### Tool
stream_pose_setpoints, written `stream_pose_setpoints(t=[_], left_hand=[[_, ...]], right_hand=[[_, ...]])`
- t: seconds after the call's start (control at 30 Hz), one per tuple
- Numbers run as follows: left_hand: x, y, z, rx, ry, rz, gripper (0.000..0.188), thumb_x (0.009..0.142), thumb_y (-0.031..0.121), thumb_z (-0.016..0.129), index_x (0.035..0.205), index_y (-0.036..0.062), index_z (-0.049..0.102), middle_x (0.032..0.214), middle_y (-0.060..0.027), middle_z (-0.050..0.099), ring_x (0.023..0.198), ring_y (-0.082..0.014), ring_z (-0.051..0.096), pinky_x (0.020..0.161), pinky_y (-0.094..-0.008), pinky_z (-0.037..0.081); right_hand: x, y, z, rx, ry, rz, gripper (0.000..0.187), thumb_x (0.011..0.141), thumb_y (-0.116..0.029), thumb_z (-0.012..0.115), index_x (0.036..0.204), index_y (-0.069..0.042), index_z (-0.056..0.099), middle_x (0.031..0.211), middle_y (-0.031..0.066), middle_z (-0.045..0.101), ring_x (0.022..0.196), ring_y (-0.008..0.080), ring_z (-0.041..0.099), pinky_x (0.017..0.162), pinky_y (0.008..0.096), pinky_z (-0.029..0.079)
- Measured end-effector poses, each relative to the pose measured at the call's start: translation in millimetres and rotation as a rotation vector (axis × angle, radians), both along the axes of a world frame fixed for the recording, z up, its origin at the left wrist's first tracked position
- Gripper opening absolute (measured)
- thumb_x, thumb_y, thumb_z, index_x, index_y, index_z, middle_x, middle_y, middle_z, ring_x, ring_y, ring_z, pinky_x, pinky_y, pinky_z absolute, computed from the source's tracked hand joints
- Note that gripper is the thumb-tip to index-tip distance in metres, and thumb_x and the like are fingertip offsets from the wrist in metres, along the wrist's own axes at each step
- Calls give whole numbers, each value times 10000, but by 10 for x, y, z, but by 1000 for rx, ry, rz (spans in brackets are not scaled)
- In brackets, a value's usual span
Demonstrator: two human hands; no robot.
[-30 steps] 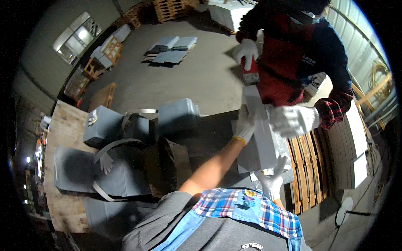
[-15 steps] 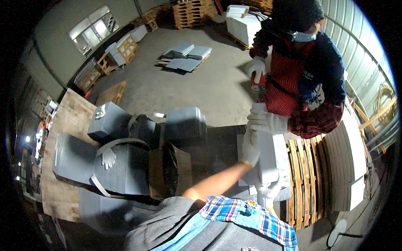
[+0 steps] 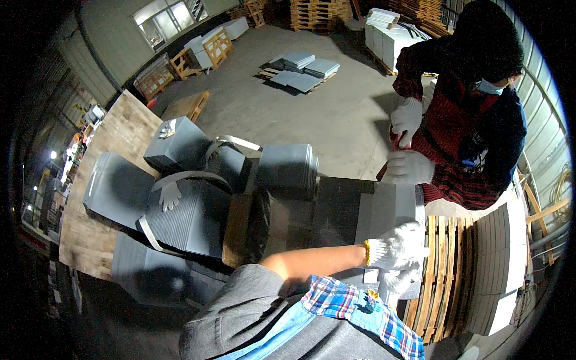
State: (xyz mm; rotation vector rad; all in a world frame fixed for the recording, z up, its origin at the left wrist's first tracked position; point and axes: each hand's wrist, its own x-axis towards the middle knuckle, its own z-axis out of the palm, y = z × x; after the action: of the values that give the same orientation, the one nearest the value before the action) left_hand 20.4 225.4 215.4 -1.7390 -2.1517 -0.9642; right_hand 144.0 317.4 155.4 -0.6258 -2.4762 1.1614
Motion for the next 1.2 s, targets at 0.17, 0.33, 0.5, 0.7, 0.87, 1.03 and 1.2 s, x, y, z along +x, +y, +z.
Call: stream_pose_setpoints(t=[0.17, 0.33, 0.5, 0.7, 0.87, 1.03, 1.2], left_hand=[[-113, 58, 30, -138, -46, -21, 323, 857, 367, 648, 1078, 132, 663, 861, -133, 668, 903, -335, 645, 1064, -489, 400], [-116, 103, 17, -16, -186, -17, 328, 891, 376, 627, 1070, 105, 678, 852, -127, 653, 872, -318, 632, 1025, -442, 410], [-117, 81, -64, 107, -170, 47, 406, 900, 422, 623, 1131, 94, 687, 875, -148, 652, 888, -330, 632, 1009, -453, 434], [-57, -50, -8, 257, -286, 187, 543, 973, 511, 528, 1216, 40, 646, 1172, -224, 646, 1162, -384, 560, 1066, -486, 406], [137, -366, -274, 558, -289, 610, 418, 953, 240, 666, 1291, 10, 579, 1229, -201, 619, 1118, -376, 606, 983, -456, 486], [505, -664, -1994, -169, -846, 721, 254, 918, 246, 644, 1064, 39, 651, 1012, -232, 692, 863, -367, 681, 777, -409, 557], [1052, -169, -2503, -118, -1591, 716, 400, 991, 435, 493, 1103, 105, 690, 1030, -77, 701, 912, -250, 684, 758, -377, 530]], right_hand=[[9, 61, 69, 42, -51, 18, 1017, 670, -195, 878, 1501, 3, 326, 1387, 220, 491, 1262, 355, 531, 1059, 435, 442], [5, 54, 107, 69, -101, 32, 1014, 679, -215, 876, 1502, 3, 325, 1384, 229, 496, 1258, 362, 537, 1056, 435, 446], [6, 15, 201, 161, -107, 30, 1015, 705, -273, 865, 1510, 6, 314, 1385, 249, 499, 1255, 376, 544, 1048, 440, 453], [-12, 65, 152, 285, -164, 81, 1048, 756, -405, 834, 1538, 7, 272, 1409, 277, 492, 1263, 395, 550, 1030, 459, 466], [-130, -29, 786, 206, -382, 37, 1030, 762, -434, 798, 1537, 19, 293, 1351, 279, 565, 1161, 389, 625, 963, 438, 506], [-143, 107, 611, 434, -324, 99, 1011, 728, -416, 819, 1493, 53, 353, 1186, 271, 641, 987, 379, 689, 832, 425, 556], [-153, 198, 534, 433, -272, 202, 949, 789, -423, 794, 1498, 3, 329, 1173, 265, 656, 1004, 384, 698, 827, 431, 568]])
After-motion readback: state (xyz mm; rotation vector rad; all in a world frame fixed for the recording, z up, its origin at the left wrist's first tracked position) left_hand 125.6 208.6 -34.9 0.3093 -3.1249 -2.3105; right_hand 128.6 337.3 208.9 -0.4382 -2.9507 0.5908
